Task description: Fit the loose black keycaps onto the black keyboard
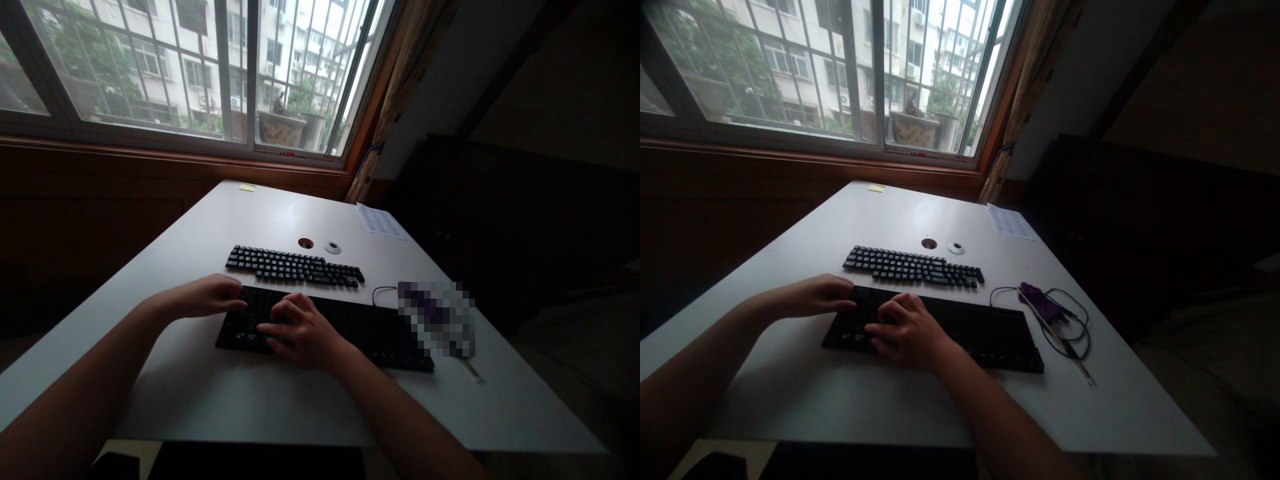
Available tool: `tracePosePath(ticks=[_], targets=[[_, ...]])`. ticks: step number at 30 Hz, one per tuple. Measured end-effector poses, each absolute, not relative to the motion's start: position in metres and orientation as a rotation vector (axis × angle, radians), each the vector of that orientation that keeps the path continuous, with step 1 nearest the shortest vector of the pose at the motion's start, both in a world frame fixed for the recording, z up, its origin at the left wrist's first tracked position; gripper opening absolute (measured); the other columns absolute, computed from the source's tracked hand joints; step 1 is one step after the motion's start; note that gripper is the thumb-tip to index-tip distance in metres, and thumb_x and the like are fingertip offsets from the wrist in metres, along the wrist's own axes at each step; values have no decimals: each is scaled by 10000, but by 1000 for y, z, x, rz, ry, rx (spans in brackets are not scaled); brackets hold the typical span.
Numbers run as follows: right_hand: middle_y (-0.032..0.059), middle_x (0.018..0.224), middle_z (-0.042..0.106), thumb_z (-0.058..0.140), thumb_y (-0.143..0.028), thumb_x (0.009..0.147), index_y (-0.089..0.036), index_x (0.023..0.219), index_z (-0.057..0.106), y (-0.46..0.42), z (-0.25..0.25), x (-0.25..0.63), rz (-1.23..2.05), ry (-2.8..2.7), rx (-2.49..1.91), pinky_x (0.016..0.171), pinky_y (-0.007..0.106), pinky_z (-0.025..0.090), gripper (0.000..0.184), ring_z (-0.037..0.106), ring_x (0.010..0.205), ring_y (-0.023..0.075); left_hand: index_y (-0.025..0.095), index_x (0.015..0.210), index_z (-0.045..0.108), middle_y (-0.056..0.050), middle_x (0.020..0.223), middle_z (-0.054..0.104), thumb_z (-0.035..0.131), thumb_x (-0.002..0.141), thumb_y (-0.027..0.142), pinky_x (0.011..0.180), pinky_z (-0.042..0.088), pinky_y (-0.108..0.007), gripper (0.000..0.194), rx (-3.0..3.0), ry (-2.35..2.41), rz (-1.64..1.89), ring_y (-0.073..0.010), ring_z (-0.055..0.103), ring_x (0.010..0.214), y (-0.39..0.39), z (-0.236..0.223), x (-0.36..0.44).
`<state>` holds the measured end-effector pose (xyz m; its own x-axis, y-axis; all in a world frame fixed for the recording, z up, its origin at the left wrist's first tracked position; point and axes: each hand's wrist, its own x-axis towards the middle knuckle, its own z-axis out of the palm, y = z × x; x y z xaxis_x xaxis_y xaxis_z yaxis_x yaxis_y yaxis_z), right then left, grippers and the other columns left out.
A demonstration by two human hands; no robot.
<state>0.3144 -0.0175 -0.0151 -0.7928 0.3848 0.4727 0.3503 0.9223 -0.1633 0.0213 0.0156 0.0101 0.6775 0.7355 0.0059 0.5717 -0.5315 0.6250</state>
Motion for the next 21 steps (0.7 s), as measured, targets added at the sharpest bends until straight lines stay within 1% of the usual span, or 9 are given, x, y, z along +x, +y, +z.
tracePosePath(ticks=[4, 6, 8, 10, 12, 14, 16, 21], targets=[[80, 1128, 619, 669, -365, 927, -271, 1187, 733, -17, -15, 314, 89, -2578, -504, 1003, 467, 435, 284, 476, 1140, 258, 164, 659, 529, 17, 643, 479, 534, 960, 501, 537, 315, -229, 452, 2428, 1080, 499, -100, 404, 582, 22, 4, 18], [82, 1138, 621, 660, -368, 933, -271, 1193, 731, -17, -15, 313, 92, -2569, -505, 1010, 473, 431, 287, 480, 1141, 260, 167, 691, 564, 11, 648, 512, 526, 967, 498, 551, 327, -232, 432, 2477, 1159, 569, -107, 427, 589, 25, -1, 17], [79, 1139, 623, 648, -374, 940, -277, 1188, 733, -16, -15, 313, 98, -2562, -508, 1010, 477, 429, 280, 484, 1141, 261, 176, 815, 637, 0, 688, 574, 521, 974, 481, 579, 357, -236, 363, 2493, 1258, 613, -122, 485, 615, 28, -6, 17], [78, 1146, 624, 638, -379, 947, -278, 1186, 734, -16, -16, 313, 108, -2558, -509, 1007, 477, 428, 277, 486, 1145, 261, 191, 973, 674, -14, 749, 619, 515, 979, 466, 617, 393, -248, 318, 2503, 1352, 650, -139, 537, 651, 30, -11, 18], [81, 1162, 622, 632, -378, 951, -274, 1207, 724, -17, -16, 313, 109, -2560, -512, 1009, 477, 427, 292, 483, 1154, 262, 204, 1111, 671, -36, 851, 656, 493, 990, 468, 669, 432, -267, 341, 2517, 1424, 683, -152, 576, 691, 30, -15, 22], [79, 1150, 627, 629, -378, 953, -275, 1207, 723, -17, -15, 313, 107, -2567, -512, 1006, 477, 429, 290, 481, 1153, 263, 230, 1222, 648, -63, 1014, 679, 453, 1008, 478, 726, 463, -288, 382, 2528, 1472, 694, -159, 608, 735, 30, -18, 26], [75, 1137, 630, 626, -380, 954, -282, 1199, 725, -17, -15, 313, 106, -2572, -515, 1005, 478, 431, 282, 482, 1147, 262, 267, 1295, 623, -69, 1127, 663, 421, 1017, 493, 753, 481, -296, 412, 2542, 1518, 683, -163, 626, 764, 29, -20, 31], [73, 1134, 634, 620, -383, 957, -280, 1219, 716, -17, -14, 313, 92, -2583, -503, 1017, 473, 427, 297, 481, 1149, 261, 325, 1386, 584, -69, 1155, 606, 403, 1019, 506, 730, 500, -281, 447, 2566, 1661, 578, -191, 658, 846, 27, -21, 41]])
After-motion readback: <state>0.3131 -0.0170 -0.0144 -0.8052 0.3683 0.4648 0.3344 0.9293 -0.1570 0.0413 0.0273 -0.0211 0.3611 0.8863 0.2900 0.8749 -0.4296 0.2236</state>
